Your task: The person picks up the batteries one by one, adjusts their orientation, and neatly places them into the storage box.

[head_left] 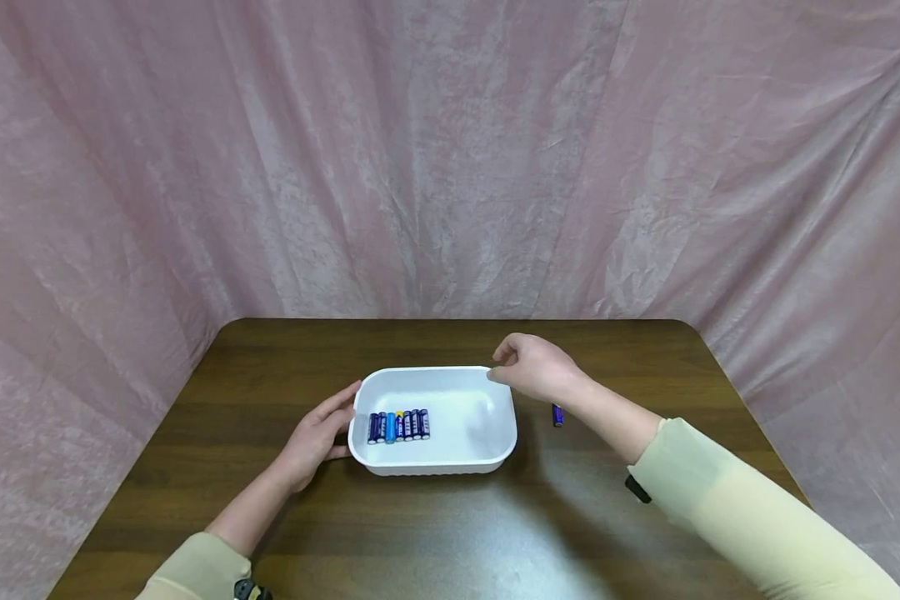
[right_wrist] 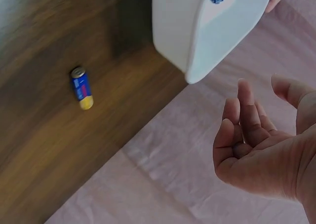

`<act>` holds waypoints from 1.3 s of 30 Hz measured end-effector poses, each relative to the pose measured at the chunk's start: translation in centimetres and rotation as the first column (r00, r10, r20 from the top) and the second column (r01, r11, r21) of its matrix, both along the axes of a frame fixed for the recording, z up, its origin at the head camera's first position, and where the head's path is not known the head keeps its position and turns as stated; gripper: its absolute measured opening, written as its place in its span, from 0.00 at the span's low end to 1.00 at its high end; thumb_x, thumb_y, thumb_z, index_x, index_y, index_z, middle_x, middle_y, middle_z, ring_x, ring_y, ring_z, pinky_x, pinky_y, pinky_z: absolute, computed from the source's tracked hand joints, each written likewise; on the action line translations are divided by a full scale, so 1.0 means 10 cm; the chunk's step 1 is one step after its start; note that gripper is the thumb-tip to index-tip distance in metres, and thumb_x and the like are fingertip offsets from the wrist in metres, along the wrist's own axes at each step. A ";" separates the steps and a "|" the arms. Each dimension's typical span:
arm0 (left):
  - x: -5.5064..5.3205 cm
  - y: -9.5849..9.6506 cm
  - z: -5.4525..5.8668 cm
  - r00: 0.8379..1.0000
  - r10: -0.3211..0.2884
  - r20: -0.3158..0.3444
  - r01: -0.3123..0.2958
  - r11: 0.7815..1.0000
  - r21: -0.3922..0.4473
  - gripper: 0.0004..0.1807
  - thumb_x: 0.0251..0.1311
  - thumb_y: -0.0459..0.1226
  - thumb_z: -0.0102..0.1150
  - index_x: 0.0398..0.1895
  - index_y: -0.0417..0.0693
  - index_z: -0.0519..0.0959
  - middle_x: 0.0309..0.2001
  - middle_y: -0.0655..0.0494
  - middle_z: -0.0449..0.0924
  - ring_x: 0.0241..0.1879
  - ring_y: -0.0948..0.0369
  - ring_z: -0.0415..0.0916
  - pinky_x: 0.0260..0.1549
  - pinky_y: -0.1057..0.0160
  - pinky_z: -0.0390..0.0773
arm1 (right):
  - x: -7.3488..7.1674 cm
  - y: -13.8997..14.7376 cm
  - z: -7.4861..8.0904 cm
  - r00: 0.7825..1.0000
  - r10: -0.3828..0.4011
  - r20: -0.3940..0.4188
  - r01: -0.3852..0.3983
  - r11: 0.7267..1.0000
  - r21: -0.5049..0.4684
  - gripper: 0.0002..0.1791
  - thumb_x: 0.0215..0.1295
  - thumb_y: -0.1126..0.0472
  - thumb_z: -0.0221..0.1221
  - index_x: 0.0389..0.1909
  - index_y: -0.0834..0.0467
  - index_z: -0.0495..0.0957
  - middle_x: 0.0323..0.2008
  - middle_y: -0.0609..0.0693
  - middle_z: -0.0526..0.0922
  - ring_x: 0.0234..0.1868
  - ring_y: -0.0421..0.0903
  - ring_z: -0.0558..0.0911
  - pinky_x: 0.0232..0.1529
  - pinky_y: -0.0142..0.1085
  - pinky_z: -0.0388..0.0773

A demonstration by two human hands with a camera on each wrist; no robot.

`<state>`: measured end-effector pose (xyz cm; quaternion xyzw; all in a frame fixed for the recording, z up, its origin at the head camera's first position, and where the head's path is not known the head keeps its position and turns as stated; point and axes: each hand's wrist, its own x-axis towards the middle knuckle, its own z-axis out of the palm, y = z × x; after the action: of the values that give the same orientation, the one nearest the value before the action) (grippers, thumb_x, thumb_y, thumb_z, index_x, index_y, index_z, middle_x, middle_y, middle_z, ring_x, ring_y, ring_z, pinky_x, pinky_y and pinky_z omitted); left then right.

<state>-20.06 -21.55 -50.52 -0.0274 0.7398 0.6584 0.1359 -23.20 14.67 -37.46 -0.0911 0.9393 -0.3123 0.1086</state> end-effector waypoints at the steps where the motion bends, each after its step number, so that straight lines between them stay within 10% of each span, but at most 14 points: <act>1: 0.00 0.00 0.00 1.000 0.004 0.002 -0.004 1.000 0.000 0.27 0.80 0.44 0.48 0.79 0.63 0.63 0.76 0.43 0.60 0.63 0.45 0.71 0.46 0.52 0.85 | 0.00 0.04 0.00 1.000 -0.006 -0.006 0.006 1.000 0.003 0.21 0.65 0.48 0.66 0.52 0.56 0.81 0.40 0.48 0.83 0.40 0.46 0.81 0.41 0.43 0.79; 39: -0.01 -0.03 -0.06 1.000 0.013 -0.007 -0.013 1.000 0.014 0.27 0.79 0.45 0.50 0.78 0.65 0.65 0.76 0.45 0.61 0.62 0.47 0.73 0.47 0.50 0.84 | 0.01 0.78 -0.56 0.991 -0.046 -0.122 0.080 0.952 0.295 0.23 0.65 0.48 0.66 0.53 0.60 0.81 0.38 0.50 0.86 0.40 0.50 0.84 0.50 0.59 0.74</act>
<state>-20.19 -21.87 -51.08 -0.0290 0.7356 0.6644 0.1289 -23.09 22.43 -43.03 -0.0613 0.9829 -0.1641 0.0573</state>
